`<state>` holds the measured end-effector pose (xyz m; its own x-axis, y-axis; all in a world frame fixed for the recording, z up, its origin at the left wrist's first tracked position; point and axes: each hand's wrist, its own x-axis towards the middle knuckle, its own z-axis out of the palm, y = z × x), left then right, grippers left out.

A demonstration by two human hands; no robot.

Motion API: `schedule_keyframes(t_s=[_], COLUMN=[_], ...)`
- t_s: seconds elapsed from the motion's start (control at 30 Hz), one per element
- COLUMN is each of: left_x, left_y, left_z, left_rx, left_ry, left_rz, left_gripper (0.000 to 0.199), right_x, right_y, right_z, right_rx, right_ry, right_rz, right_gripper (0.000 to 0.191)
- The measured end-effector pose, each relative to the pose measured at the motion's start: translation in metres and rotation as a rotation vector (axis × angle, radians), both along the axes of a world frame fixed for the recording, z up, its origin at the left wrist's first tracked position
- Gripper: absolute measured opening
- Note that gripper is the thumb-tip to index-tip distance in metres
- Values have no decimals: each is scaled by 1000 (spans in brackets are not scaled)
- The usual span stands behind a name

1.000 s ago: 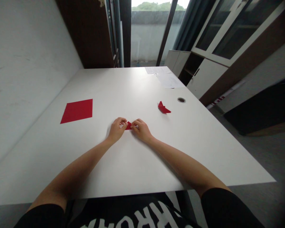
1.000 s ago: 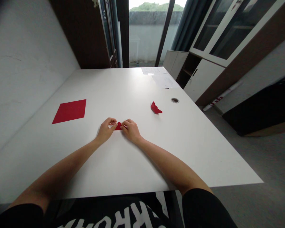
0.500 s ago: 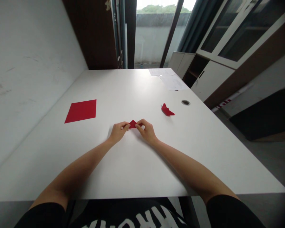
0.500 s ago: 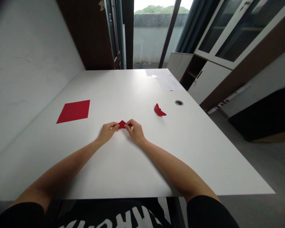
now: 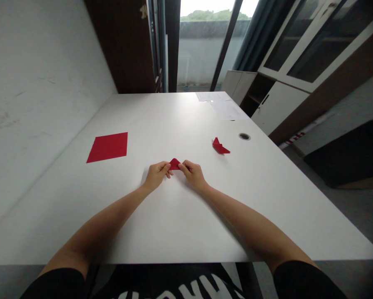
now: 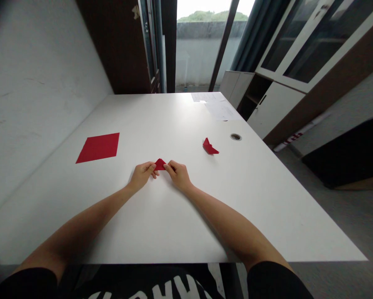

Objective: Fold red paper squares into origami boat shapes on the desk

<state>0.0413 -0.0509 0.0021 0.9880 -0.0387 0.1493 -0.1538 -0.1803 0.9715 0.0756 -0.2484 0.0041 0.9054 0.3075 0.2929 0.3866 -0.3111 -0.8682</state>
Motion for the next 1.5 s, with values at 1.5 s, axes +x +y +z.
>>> schedule_keyframes(t_s=[1.5], left_x=[4], left_y=[-2], left_z=[1], left_rx=[53], left_ry=[-36], left_rz=[119], left_gripper=[53], right_x=[2], right_y=[0], right_z=[-3], right_rx=[135], right_ry=[174], right_rz=[208], right_gripper=[56])
